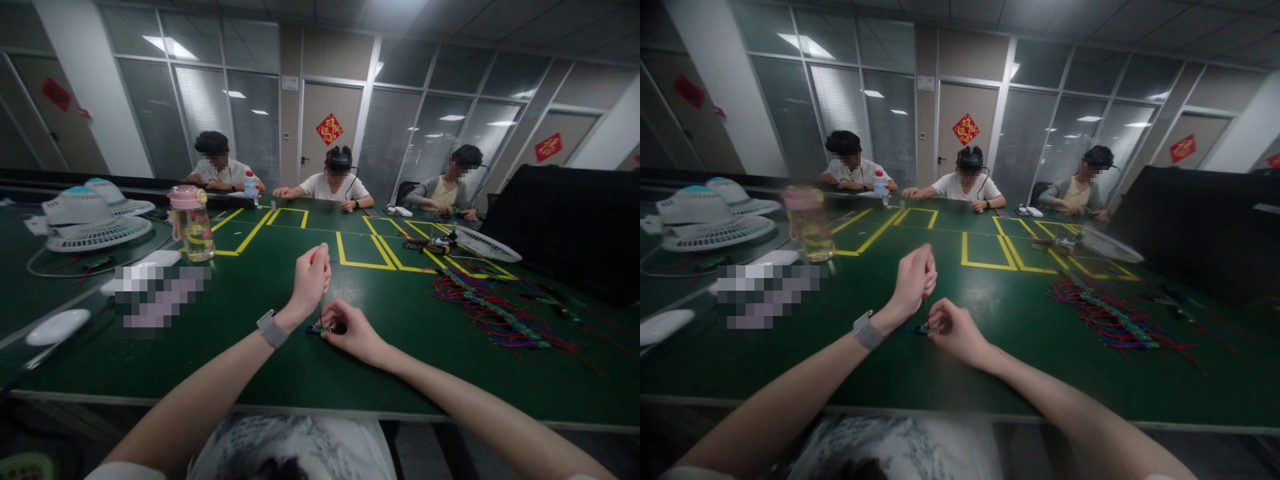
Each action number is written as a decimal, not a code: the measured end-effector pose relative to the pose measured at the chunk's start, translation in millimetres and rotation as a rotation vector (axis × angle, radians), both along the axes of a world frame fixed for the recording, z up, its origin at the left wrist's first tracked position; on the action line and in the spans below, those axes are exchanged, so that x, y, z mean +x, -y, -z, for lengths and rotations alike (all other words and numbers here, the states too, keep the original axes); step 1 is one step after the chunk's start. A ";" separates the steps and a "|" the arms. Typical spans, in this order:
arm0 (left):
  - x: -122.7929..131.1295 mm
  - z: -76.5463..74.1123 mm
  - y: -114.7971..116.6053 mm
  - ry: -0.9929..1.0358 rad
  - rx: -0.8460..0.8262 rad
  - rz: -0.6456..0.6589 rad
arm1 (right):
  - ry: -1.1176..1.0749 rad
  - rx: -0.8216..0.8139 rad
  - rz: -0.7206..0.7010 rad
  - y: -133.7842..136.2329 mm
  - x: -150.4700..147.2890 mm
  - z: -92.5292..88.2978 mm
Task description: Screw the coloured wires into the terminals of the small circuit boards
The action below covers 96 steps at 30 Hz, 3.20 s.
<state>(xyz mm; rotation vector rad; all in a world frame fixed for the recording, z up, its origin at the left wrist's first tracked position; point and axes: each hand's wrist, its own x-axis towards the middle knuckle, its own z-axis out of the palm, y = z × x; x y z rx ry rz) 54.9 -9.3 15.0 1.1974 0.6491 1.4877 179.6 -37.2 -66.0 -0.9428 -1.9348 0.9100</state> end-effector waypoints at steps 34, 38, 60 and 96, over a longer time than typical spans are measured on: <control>-31.7 -4.0 15.6 -0.593 0.674 -0.232 | 0.310 0.251 -0.039 1.0 5.3 -5.5; -34.9 -6.4 16.3 -0.513 0.640 -0.094 | 0.337 0.279 -0.081 0.5 10.1 -6.5; -39.0 -8.7 13.4 -0.399 0.461 0.064 | 0.320 0.255 -0.106 -3.5 15.2 -4.9; -40.2 -9.9 9.7 -0.428 0.411 -0.085 | 0.331 0.240 -0.101 -0.5 13.7 -9.4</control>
